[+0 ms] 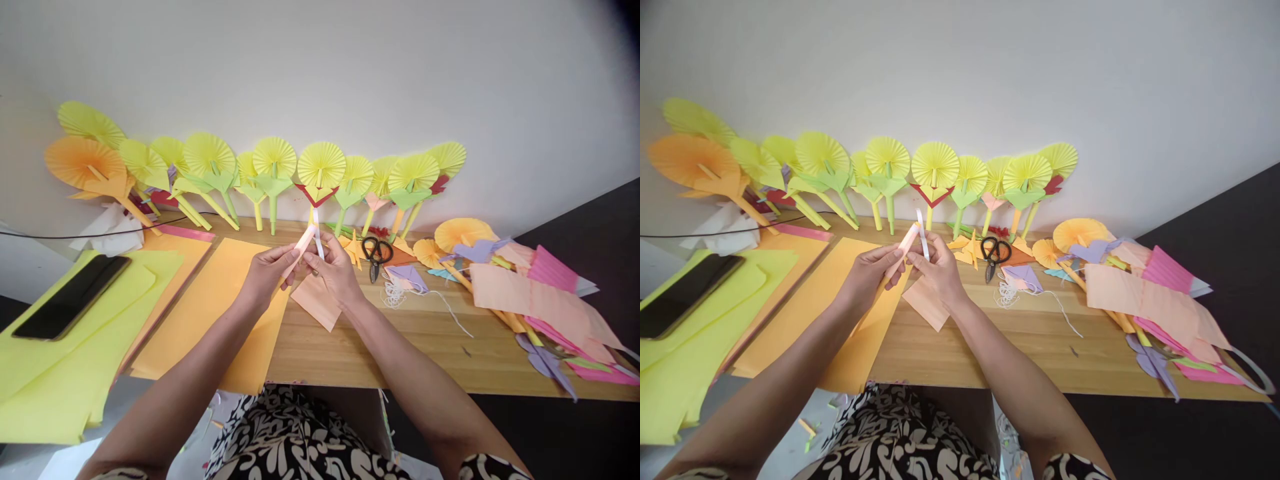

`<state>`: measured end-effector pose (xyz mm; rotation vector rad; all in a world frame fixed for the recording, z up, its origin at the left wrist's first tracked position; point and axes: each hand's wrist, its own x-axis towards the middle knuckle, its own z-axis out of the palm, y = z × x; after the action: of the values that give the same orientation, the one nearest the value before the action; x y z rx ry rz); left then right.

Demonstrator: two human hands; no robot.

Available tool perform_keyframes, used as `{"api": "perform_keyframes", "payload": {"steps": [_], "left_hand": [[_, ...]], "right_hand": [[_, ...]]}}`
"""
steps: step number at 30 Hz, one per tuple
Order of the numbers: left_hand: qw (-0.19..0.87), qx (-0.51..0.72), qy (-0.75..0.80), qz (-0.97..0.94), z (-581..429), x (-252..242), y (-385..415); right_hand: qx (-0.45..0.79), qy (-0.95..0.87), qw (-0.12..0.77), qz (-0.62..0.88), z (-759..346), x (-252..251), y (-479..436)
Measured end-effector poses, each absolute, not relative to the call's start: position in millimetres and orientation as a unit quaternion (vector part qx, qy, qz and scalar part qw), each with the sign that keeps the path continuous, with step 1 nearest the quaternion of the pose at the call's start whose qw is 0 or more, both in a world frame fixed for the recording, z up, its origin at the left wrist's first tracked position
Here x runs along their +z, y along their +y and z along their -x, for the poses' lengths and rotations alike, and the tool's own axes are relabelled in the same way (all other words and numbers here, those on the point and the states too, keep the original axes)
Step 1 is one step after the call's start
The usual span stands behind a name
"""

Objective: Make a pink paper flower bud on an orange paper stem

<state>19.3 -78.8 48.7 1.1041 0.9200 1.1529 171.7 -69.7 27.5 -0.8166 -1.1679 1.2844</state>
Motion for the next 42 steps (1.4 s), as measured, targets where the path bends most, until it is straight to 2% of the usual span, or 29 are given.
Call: {"api": "perform_keyframes", "payload": {"steps": [16, 34, 42], "left_hand": [[0.7, 0.457, 0.346, -0.427, -15.7, 47.1, -74.1], [0.712, 0.396, 0.356, -0.458, -5.4, 40.1, -69.0], [0.682, 0.459, 0.38, -0.424, -5.3, 42.5, -73.4]], "right_hand": [[0.613, -0.459, 0.538, 0.352, -165.3, 27.3, -74.9], [0.624, -0.49, 0.491, 0.36, -166.4, 29.1, -74.9], [0.594, -0.423, 0.555, 0.401, -183.6, 33.7, -64.0]]}}
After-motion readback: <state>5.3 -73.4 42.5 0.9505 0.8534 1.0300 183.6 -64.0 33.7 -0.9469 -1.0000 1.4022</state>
